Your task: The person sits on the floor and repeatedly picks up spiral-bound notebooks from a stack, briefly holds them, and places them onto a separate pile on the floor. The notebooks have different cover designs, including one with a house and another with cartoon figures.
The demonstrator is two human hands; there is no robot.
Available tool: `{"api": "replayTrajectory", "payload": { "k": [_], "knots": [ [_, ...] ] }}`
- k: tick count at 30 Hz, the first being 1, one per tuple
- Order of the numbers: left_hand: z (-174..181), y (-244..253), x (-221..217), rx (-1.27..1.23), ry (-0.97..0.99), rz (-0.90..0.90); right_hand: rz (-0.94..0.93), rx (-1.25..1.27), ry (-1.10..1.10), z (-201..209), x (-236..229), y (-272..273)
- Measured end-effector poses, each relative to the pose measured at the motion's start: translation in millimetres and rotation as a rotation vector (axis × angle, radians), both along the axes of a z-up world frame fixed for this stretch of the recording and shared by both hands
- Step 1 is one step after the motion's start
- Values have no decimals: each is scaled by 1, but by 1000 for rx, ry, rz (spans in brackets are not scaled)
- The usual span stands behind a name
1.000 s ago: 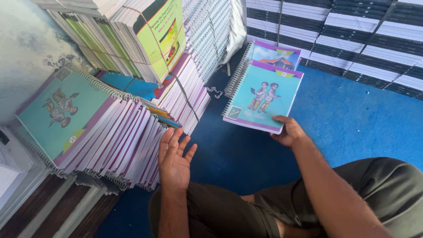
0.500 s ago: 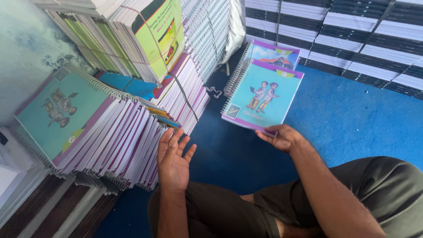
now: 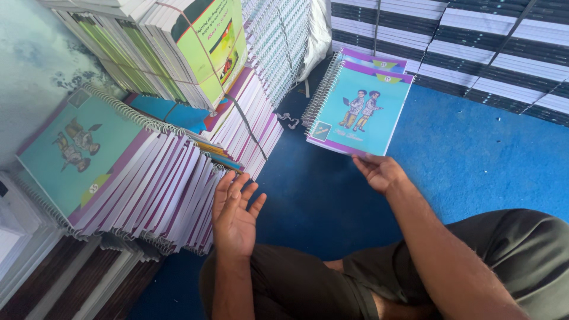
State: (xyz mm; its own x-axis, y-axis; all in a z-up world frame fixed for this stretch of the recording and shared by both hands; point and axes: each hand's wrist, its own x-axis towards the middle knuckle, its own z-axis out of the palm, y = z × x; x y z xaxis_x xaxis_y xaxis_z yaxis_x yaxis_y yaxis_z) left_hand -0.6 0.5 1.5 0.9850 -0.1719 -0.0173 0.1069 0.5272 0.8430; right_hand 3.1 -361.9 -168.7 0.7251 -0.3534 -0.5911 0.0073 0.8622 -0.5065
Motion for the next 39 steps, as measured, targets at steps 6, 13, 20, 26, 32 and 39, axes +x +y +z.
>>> {"api": "replayTrajectory", "payload": {
  "k": [6, 13, 20, 26, 32, 39],
  "knots": [
    [2, -1, -1, 28, 1, -10, 27, 39, 63, -3, -5, 7],
    [1, -1, -1, 28, -21, -34, 72, 38, 125, 8, -10, 14],
    [0, 0, -1, 13, -24, -56, -29, -6, 111, 1, 1, 11],
    [-1, 0, -1, -1, -19, -86, -71, 18, 23, -18, 13, -7],
    [-1, -2, -1, 28, -17, -92, 127, -23, -3, -18, 17, -2],
    [-3, -1, 1, -2, -34, -133, 249, -70, -138, 11, 22, 7]
  ]
}}
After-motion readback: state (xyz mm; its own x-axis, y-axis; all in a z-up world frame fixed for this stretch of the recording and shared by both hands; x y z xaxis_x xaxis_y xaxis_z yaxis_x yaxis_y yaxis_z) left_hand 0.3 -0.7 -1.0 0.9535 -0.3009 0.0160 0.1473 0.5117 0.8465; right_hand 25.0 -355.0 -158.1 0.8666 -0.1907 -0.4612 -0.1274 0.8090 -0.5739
